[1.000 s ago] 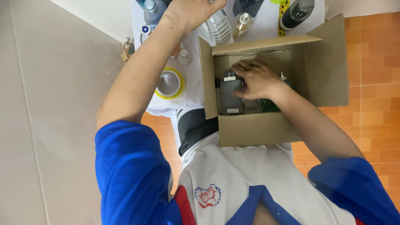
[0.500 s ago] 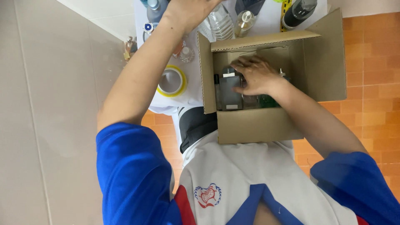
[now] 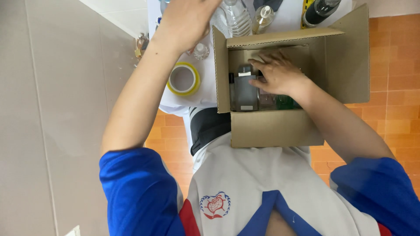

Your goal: Packing various perfume bottles into a cardboard box and wrapping one in a cloth.

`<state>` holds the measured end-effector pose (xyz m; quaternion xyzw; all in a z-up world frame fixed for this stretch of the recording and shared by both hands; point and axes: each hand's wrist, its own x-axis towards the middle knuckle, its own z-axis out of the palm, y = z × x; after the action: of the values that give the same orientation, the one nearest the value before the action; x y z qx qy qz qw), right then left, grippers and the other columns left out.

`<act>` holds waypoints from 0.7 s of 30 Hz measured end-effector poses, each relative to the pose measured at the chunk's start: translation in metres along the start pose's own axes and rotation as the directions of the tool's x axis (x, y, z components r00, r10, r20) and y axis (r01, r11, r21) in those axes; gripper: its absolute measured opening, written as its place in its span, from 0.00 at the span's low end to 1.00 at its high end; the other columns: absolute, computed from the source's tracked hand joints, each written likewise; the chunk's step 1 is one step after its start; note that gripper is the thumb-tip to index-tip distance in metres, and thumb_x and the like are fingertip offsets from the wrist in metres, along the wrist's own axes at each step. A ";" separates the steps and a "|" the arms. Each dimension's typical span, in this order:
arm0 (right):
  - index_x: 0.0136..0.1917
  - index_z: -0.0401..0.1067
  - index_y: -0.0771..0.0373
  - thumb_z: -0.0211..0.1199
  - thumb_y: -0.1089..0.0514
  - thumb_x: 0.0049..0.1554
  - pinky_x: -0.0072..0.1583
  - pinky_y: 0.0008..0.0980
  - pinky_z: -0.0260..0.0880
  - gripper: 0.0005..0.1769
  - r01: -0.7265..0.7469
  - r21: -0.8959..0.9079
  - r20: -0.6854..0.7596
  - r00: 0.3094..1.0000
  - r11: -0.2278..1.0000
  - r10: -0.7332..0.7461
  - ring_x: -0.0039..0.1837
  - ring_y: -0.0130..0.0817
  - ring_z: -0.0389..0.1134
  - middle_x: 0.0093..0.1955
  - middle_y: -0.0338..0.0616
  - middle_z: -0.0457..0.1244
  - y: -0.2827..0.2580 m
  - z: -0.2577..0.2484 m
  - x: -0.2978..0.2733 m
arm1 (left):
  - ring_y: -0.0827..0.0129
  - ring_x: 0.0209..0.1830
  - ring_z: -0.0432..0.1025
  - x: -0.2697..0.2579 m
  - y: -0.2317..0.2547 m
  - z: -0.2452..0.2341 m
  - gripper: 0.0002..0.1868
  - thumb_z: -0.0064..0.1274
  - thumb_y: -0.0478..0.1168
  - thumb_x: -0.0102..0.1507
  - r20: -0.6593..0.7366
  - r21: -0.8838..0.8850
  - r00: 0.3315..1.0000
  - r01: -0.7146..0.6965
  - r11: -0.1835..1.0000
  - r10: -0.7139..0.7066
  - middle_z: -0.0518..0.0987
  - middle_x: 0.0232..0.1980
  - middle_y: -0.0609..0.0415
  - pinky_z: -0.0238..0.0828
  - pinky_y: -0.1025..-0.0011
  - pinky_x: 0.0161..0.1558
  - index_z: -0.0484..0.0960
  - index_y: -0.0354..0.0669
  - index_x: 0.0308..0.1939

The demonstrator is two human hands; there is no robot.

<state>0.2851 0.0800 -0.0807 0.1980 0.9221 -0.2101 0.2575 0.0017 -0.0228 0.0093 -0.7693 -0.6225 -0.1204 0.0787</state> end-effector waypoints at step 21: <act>0.79 0.58 0.53 0.46 0.31 0.62 0.71 0.57 0.58 0.39 -0.054 0.128 -0.077 0.995 0.990 0.065 0.75 0.61 0.57 0.80 0.50 0.54 0.025 0.013 -0.013 | 0.39 0.64 0.59 -0.128 -0.033 0.070 0.24 0.52 0.38 0.66 -0.121 -0.330 0.738 0.600 0.729 -0.663 0.62 0.68 0.41 0.60 0.47 0.64 0.67 0.46 0.66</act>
<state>0.3127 0.0911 -0.0910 0.2496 0.9104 -0.2520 0.2131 -0.0492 -0.1170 -0.0952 -0.4931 -0.8121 -0.3119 -0.0008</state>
